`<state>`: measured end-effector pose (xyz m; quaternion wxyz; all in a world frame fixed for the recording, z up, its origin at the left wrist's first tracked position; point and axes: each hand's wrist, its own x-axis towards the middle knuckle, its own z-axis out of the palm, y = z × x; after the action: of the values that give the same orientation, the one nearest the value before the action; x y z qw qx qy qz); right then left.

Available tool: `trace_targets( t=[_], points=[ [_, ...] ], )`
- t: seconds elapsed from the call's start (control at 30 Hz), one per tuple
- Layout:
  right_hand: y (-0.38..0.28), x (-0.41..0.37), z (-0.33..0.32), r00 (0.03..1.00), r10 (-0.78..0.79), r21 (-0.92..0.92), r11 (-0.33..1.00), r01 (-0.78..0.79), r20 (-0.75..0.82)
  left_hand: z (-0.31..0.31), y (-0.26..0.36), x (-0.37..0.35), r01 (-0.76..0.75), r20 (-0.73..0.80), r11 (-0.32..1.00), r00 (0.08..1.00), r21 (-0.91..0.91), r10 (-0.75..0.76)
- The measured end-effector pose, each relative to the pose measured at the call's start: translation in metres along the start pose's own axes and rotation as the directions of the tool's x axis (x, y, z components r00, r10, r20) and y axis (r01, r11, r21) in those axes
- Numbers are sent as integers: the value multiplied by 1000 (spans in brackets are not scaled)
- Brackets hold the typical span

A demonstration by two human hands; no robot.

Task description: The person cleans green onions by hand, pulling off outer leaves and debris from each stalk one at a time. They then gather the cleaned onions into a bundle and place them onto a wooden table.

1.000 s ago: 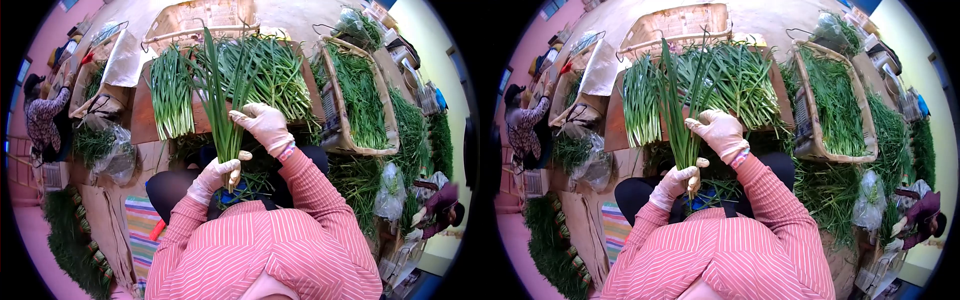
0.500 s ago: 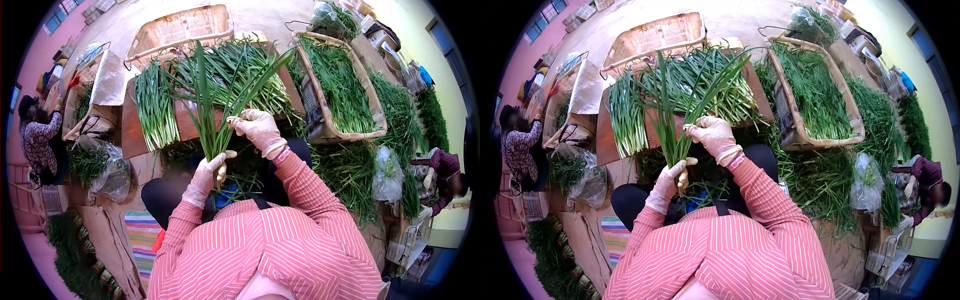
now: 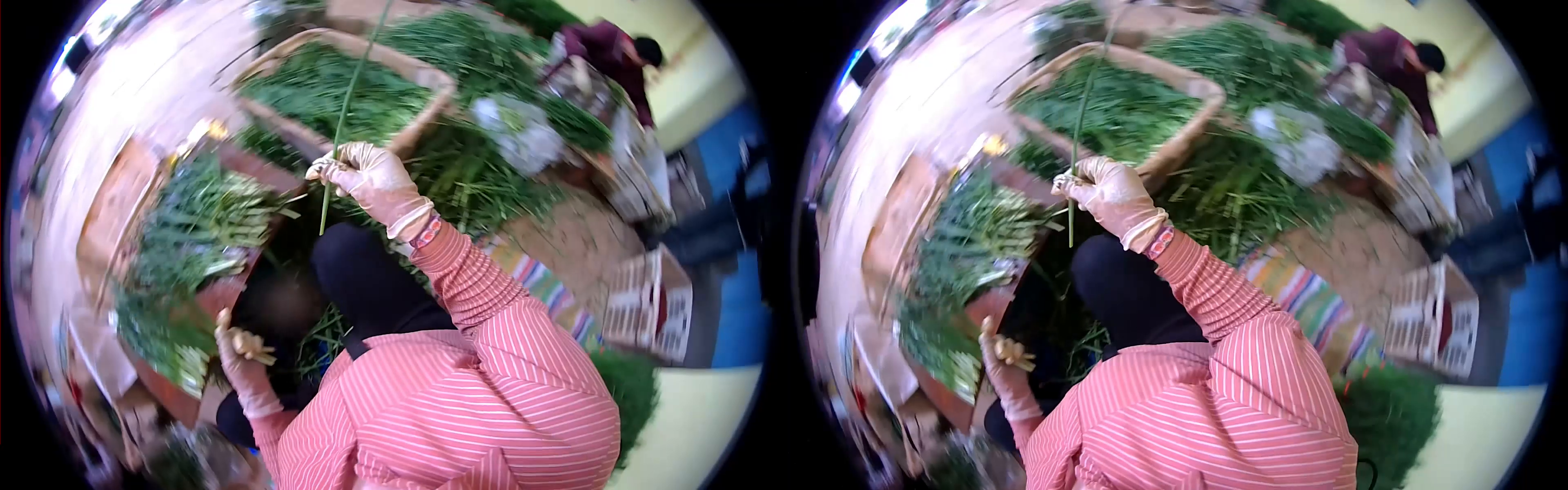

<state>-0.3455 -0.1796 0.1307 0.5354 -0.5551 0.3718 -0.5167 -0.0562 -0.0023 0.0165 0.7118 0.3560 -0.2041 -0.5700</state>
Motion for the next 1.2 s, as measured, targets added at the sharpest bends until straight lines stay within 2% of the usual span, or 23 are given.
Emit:
trace_targets(
  t=[0.03,0.07,0.13,0.17,0.2,0.27,0.3,0.4,0.43,0.5,0.53,0.57,0.6,0.63,0.67,0.73,0.77,0.87,1.07,1.2],
  points=[
    [2,-13,-28,995,50,-145,988,-63,-91,-1,2,7,-14,36,996,999,-84,17],
    [8,-25,-54,978,100,-275,950,-149,-186,1,7,15,-45,-11,997,999,-62,45],
    [37,-52,-109,957,19,-456,877,-155,-289,3,17,37,-76,-26,997,997,-19,75],
    [42,-71,-130,926,33,-450,867,-213,-376,7,20,45,-62,-51,997,997,45,64],
    [47,-93,-147,887,45,-437,858,-270,-460,12,20,53,-50,-75,993,995,111,58],
    [76,-137,-182,814,161,-354,841,-409,-557,14,16,72,-125,-11,989,992,81,126],
    [92,-158,-198,769,267,-204,867,-454,-580,21,11,79,-104,-50,994,993,15,105],
    [118,-213,-220,657,417,-3,843,-538,-628,63,-5,86,-34,-70,998,997,55,37],
    [128,-228,-226,650,396,6,856,-516,-649,85,-16,87,-53,-193,968,976,245,102],
    [121,-250,-230,616,373,57,881,-469,-693,102,-24,99,-25,-131,962,989,273,63],
    [108,-256,-233,546,460,124,831,-542,-700,108,-26,105,-9,-106,954,994,301,43],
    [105,-267,-237,529,436,111,836,-537,-728,129,-33,105,-32,-167,956,982,291,84],
    [103,-277,-245,503,407,104,844,-525,-763,139,-41,117,-26,-132,955,989,296,67],
    [110,-282,-250,474,414,156,856,-493,-777,133,-43,127,-57,-30,954,997,295,68],
    [109,-286,-252,466,411,161,858,-487,-783,138,-46,130,-88,69,953,995,291,71],
    [105,-292,-253,444,402,226,889,-397,-801,146,-54,137,-105,36,943,995,315,98],
    [106,-296,-256,460,388,183,885,-429,-799,154,-58,135,-73,31,954,997,290,67],
    [118,-304,-260,429,368,165,883,-440,-825,156,-63,139,-36,56,967,998,252,23],
    [118,-316,-258,365,398,230,876,-424,-842,167,-74,132,-21,22,969,1000,246,16],
    [127,-323,-252,388,420,243,870,-429,-821,164,-76,133,7,89,958,995,285,-34]
  ],
)
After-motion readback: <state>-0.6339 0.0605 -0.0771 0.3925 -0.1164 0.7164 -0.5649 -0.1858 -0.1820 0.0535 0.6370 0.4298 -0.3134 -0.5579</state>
